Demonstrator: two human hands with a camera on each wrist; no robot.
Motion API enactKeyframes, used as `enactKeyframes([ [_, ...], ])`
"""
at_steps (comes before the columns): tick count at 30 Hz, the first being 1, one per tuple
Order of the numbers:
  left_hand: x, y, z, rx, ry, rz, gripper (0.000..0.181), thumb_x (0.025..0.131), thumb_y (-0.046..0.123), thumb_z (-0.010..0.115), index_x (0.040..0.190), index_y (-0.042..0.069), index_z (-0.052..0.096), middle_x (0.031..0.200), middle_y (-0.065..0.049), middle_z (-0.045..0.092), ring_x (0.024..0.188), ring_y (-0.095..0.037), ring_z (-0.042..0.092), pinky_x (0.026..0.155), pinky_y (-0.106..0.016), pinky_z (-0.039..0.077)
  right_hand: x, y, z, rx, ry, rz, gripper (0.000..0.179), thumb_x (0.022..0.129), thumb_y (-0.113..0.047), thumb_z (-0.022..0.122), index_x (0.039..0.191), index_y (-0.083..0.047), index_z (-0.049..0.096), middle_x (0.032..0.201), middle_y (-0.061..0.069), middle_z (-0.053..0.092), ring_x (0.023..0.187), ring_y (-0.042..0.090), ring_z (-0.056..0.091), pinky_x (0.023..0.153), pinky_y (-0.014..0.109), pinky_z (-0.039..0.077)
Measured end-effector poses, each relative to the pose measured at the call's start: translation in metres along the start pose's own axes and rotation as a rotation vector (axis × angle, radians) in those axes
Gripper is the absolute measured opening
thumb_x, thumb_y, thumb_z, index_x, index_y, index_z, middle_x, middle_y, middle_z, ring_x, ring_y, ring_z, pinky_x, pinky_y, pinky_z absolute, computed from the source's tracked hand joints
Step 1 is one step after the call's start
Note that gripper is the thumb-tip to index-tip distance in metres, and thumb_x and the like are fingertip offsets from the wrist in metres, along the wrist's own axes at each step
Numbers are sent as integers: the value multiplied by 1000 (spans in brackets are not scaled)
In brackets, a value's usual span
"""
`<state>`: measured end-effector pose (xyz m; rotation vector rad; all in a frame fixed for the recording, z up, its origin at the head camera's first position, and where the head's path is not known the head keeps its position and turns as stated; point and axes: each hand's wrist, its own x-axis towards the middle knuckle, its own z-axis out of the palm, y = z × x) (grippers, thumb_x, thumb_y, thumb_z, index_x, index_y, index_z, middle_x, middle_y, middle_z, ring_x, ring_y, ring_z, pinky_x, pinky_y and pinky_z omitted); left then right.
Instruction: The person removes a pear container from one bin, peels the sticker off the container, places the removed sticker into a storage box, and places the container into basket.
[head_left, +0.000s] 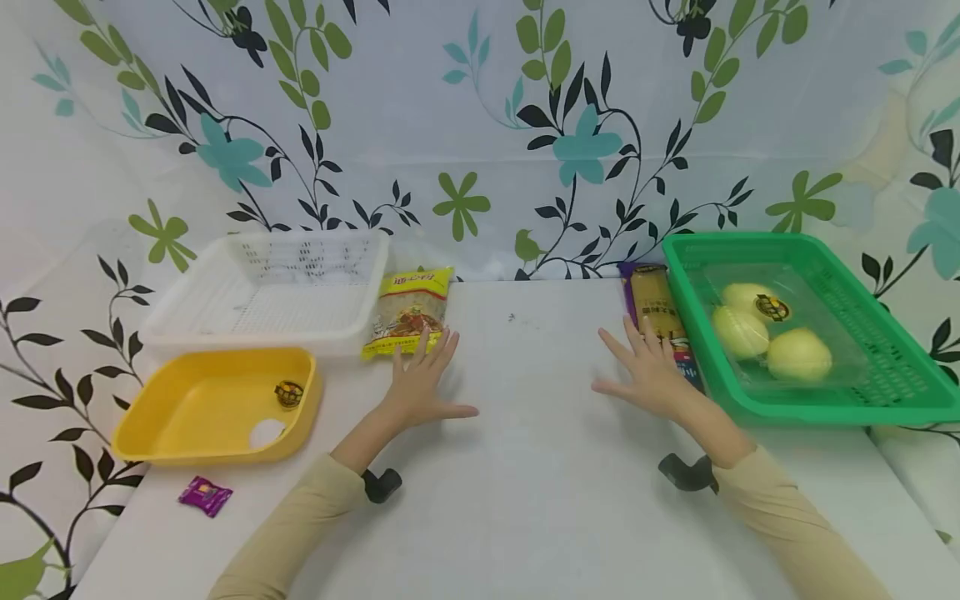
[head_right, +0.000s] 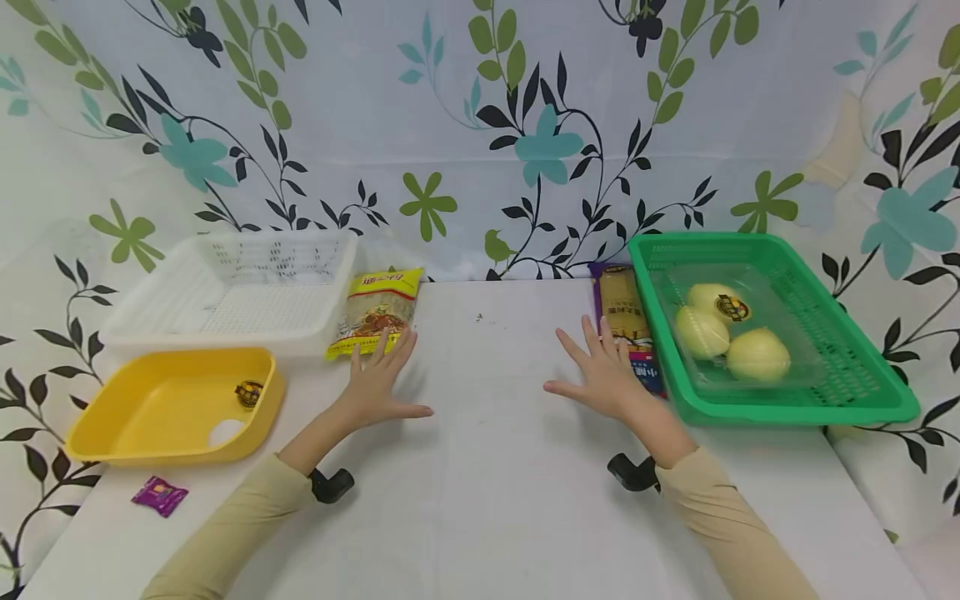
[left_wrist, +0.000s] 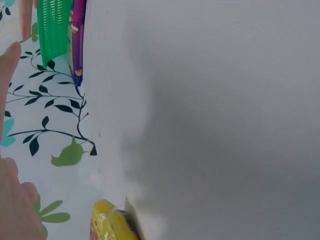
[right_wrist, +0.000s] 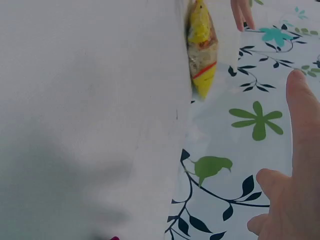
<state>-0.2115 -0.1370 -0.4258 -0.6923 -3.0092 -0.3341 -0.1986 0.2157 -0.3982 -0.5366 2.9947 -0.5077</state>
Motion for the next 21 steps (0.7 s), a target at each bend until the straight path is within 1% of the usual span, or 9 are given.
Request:
enactKeyframes([
  [2,0,0,0,-3,3,10,114,60,82,45,144,21,-1,148,1,-2,132,-27,-12,93,-65,-3,-3,2,-2,9,11,0,83,80,-56,54,143,-13,19,145,23,-4,127,41,-15,93,62,-9],
  [4,2,3,-1,-28,22,31,112,62,80,47,144,21,0,148,1,-2,131,-25,-14,92,-65,-4,-6,5,-5,14,31,-8,84,80,-57,53,143,-13,19,145,23,-4,127,41,-15,93,61,-8],
  [8,6,12,-3,-91,44,70,109,64,76,51,144,20,2,148,2,-2,130,-20,-18,92,-64,-6,-12,15,-13,30,74,-24,83,81,-55,55,143,-13,19,144,24,-5,127,39,-18,93,63,-5],
  [12,12,28,-3,-167,100,83,107,66,70,57,145,19,7,148,2,3,132,-22,-12,93,-64,-3,-21,27,-25,55,110,-21,81,82,-49,57,143,-12,18,144,25,-8,126,39,-20,90,67,-2],
  [14,14,38,-1,-233,130,85,105,67,65,62,145,19,8,148,0,7,133,-23,-8,93,-64,-4,-27,35,-30,67,121,-11,81,83,-48,57,143,-10,17,143,25,-8,126,40,-20,89,69,0],
  [15,15,43,1,-269,145,81,105,67,63,64,145,20,9,148,2,7,133,-21,-6,94,-62,-5,-30,39,-33,68,127,-6,81,84,-47,56,143,-10,16,143,25,-8,125,40,-20,88,69,0],
  [17,15,53,4,-339,161,82,104,67,58,67,145,20,8,148,2,8,133,-19,-4,96,-58,-8,-37,47,-39,66,132,5,81,85,-48,54,144,-10,12,143,26,-11,124,40,-22,87,70,-1],
  [19,16,62,7,-399,164,84,104,68,54,69,145,21,6,148,1,8,133,-15,-3,98,-54,-8,-43,55,-44,68,154,13,80,87,-46,52,144,-9,10,142,27,-12,124,42,-22,88,69,-3],
  [21,19,71,9,-440,171,92,104,68,54,69,145,20,7,147,2,9,133,-11,-1,100,-51,-4,-49,64,-51,78,184,19,79,88,-44,51,143,-7,8,141,28,-13,123,43,-23,89,67,-6],
])
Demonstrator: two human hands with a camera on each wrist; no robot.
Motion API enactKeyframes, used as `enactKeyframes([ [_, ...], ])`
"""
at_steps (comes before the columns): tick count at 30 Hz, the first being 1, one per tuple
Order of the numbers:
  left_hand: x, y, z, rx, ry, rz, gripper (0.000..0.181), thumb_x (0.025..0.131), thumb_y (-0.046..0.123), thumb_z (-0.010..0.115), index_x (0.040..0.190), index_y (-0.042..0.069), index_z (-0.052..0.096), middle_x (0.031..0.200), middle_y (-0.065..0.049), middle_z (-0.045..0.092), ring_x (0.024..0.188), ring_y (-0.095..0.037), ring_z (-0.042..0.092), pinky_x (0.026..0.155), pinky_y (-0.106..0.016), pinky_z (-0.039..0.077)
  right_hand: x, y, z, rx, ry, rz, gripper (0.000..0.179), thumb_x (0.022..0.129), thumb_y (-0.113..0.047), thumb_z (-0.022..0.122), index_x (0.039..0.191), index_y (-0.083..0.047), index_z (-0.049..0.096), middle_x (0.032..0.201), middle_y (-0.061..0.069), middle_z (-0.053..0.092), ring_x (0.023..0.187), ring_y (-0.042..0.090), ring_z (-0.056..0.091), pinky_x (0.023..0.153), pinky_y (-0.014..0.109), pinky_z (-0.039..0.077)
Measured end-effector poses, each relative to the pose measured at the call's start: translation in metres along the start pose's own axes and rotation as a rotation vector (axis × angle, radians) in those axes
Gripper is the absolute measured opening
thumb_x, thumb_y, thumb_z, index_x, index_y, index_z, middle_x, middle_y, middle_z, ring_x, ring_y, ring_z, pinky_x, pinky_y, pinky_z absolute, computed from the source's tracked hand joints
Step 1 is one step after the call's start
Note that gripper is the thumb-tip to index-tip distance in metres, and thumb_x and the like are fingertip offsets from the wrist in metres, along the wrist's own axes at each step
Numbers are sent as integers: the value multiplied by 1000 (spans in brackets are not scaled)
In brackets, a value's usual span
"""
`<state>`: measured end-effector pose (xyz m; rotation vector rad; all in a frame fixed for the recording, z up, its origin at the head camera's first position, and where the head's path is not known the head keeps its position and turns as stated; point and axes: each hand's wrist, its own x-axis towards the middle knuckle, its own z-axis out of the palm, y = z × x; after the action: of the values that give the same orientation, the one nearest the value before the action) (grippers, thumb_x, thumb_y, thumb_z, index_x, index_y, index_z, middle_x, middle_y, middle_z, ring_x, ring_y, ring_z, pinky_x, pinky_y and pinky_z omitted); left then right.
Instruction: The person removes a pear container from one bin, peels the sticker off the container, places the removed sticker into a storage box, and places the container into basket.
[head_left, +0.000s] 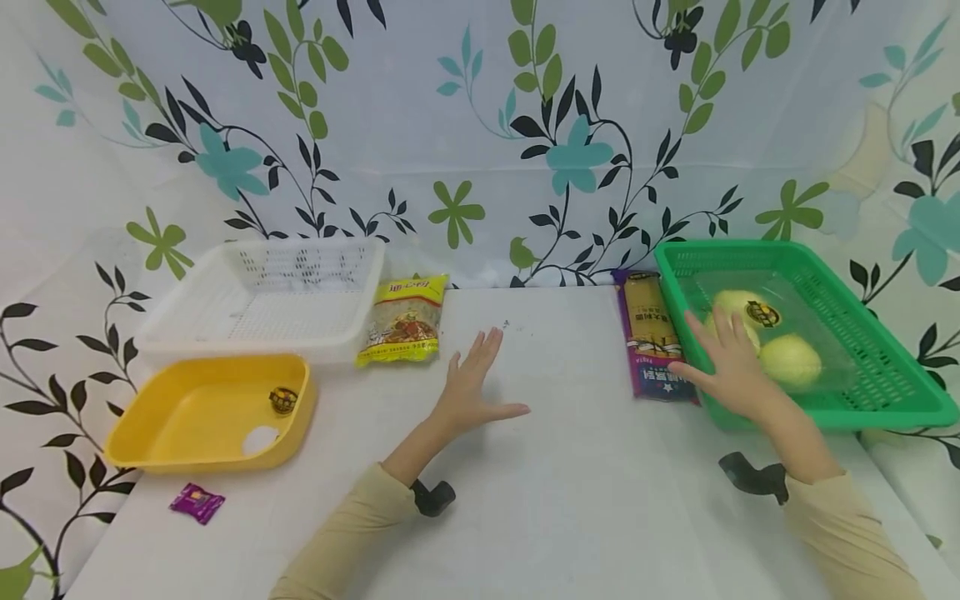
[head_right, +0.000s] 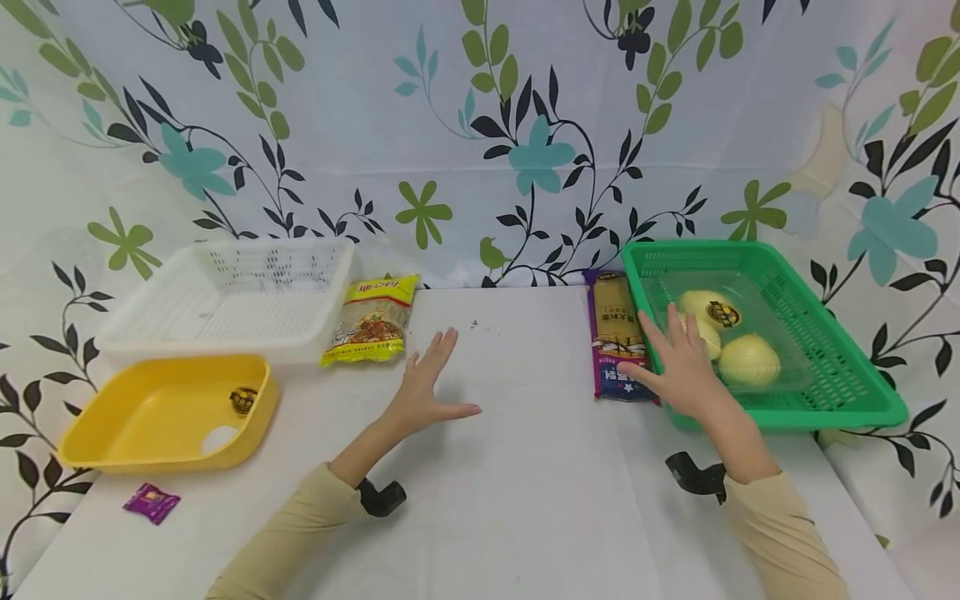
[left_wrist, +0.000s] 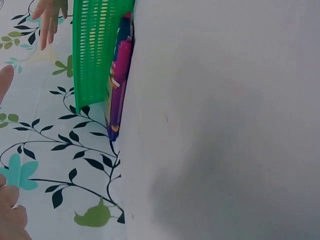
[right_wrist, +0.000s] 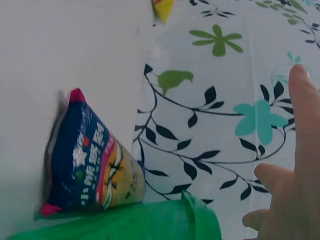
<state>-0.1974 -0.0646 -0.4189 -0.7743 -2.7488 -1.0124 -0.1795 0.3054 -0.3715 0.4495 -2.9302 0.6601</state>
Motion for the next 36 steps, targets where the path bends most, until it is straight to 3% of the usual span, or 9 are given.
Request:
enactKeyframes([
  [4,7,12,11,-85,10,5,98,70,50,70,144,17,15,146,-2,17,132,-9,7,103,-47,3,-8,16,-13,35,49,26,77,91,-39,48,142,-2,4,138,34,-13,121,47,-23,91,62,-12],
  [10,18,33,23,-200,33,18,92,69,44,73,142,18,23,144,-1,22,131,-12,17,103,-46,9,-19,42,-24,63,101,124,78,93,-38,43,138,9,1,132,43,-11,117,56,-19,90,64,-11],
  [19,30,52,35,-164,16,80,90,69,43,74,141,16,27,143,-1,27,129,-10,20,103,-43,11,-34,85,-38,80,186,207,76,95,-35,38,134,16,-1,128,48,-2,118,56,-12,91,61,-13],
  [26,39,63,49,-225,81,100,81,69,42,74,136,15,38,139,1,34,129,-8,19,102,-46,14,-50,104,-47,95,183,291,76,95,-36,35,133,15,-6,130,46,-5,119,55,-13,90,63,-12],
  [31,47,76,55,-220,97,109,77,70,40,74,135,17,40,138,1,36,130,-13,21,101,-48,15,-56,116,-47,94,192,343,76,95,-39,33,132,17,-4,129,47,-2,118,58,-8,91,65,-6],
  [36,55,91,64,-271,26,127,81,71,41,73,138,16,34,141,-2,31,128,-15,25,98,-42,26,-58,119,-49,109,165,489,82,93,-45,33,131,18,-4,129,46,1,116,60,3,88,69,9],
])
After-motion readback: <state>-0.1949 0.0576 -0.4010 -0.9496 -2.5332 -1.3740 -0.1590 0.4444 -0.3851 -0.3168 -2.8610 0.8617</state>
